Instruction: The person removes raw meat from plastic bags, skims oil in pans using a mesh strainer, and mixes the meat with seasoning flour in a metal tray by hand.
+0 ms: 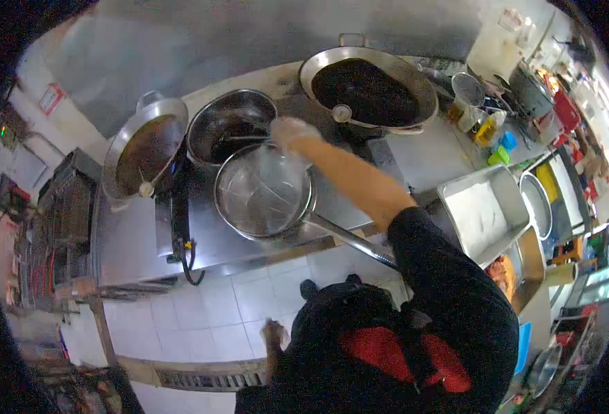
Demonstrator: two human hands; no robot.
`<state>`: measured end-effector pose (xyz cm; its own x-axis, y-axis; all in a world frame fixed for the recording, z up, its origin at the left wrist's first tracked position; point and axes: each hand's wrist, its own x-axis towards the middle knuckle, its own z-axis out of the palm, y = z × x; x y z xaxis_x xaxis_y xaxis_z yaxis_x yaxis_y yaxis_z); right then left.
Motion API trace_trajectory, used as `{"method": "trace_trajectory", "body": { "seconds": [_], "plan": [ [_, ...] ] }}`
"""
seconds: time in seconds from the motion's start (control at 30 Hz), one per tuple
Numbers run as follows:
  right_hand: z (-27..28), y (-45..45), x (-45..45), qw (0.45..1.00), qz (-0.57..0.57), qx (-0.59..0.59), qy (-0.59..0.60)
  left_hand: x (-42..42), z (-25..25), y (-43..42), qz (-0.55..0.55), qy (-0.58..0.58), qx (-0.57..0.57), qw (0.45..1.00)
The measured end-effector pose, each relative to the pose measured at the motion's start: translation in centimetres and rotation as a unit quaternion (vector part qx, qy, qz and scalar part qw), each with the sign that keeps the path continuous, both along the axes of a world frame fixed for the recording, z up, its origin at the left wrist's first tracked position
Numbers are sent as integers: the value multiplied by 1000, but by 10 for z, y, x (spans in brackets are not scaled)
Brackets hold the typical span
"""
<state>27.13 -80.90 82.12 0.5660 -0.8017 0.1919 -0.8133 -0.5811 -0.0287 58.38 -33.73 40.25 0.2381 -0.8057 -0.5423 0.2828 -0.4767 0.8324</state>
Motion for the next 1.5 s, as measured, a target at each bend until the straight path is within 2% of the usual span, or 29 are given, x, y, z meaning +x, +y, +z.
{"method": "trace_trajectory", "body": {
  "seconds": [0.07, 0.1, 0.13, 0.17, 0.23, 0.27, 0.33, 0.37, 0.47, 0.53, 0.6, 0.63, 0.67, 0.7, 0.73, 0.83, 0.93, 0.97, 1.0, 1.1, 1.13, 1.17, 1.2, 1.23, 1.27, 1.3, 1.33, 1.37, 1.5],
  "plan": [
    [-20, -11, 36, 982, -124, 136, -40, 6, 3, -2, 22, -4, 11, 1000],
    [-22, -7, 38, 982, -104, 140, -68, 6, 5, -4, 129, 157, 93, 975],
    [-25, -2, 37, 981, -85, 146, -94, 2, 48, -2, 85, 217, 81, 969],
    [-28, 2, 35, 979, -64, 153, -119, 12, 13, 8, 86, 229, 102, 964],
    [-23, 9, 26, 982, -66, 177, -27, 32, -57, 25, 89, 255, 142, 952],
    [-24, 14, 18, 980, -67, 189, 17, 29, -43, 30, 68, 198, 115, 971],
    [-27, 30, -24, 979, 42, 182, -79, 23, -17, 31, 26, 78, 60, 995],
    [-30, 42, -52, 972, 93, 176, -127, 23, -13, 26, 41, 110, 97, 988],
    [-36, 95, -137, 952, 107, 198, -207, 36, -27, 10, 74, 197, 183, 960],
    [-36, 125, -188, 950, 63, 263, -156, 44, -56, -2, 62, 246, 159, 954],
    [-46, 156, -236, 976, 11, 216, 32, 52, -85, -15, 60, 288, 113, 949],
    [-71, 165, -264, 986, 31, 123, 109, 43, -81, -30, 77, 333, 92, 935],
    [-97, 173, -289, 987, -7, 121, 103, 43, -71, -35, 39, 239, 102, 965],
    [-110, 183, -303, 987, -46, 120, 96, 31, -26, -48, -3, 138, 120, 983],
    [-113, 197, -305, 968, -140, 207, 3, 3, 66, -74, -42, 40, 143, 988],
    [-141, 218, -316, 902, -255, 332, -108, 1, 61, -80, -84, -11, 86, 993],
    [-213, 219, -333, 870, -271, 349, -218, -8, 58, -89, 11, 50, 155, 987],
    [-239, 218, -339, 858, -270, 345, -267, -8, 56, -87, -34, 63, 94, 993],
    [-227, 219, -325, 886, -241, 310, -249, -7, 54, -79, -80, 74, 35, 993],
    [-293, 210, -324, 783, -248, 284, -494, -33, 93, -63, -100, -26, 104, 989],
    [-299, 206, -316, 675, -283, 309, -607, -46, 108, -60, -91, -43, 130, 986],
    [-305, 208, -309, 584, -373, 311, -650, -40, 89, -52, -204, -195, 109, 953],
    [-286, 210, -294, 478, -454, 290, -694, -35, 68, -45, -293, -351, 89, 885],
    [-294, 210, -289, 566, -459, 261, -633, -24, 49, -36, -468, -637, 36, 611],
    [-300, 211, -288, 608, -471, 239, -593, -27, 62, -29, -468, -621, 28, 628],
    [-302, 210, -287, 631, -473, 214, -576, -34, 75, -30, -404, -477, 65, 778],
    [-308, 209, -285, 644, -476, 191, -568, -51, 93, -34, -251, -255, 108, 928],
    [-315, 209, -285, 655, -478, 167, -561, -60, 107, -40, -213, -199, 124, 948],
    [-378, 202, -273, 701, -483, -21, -525, -89, 137, -55, -243, -202, 131, 940]
  ]
}}
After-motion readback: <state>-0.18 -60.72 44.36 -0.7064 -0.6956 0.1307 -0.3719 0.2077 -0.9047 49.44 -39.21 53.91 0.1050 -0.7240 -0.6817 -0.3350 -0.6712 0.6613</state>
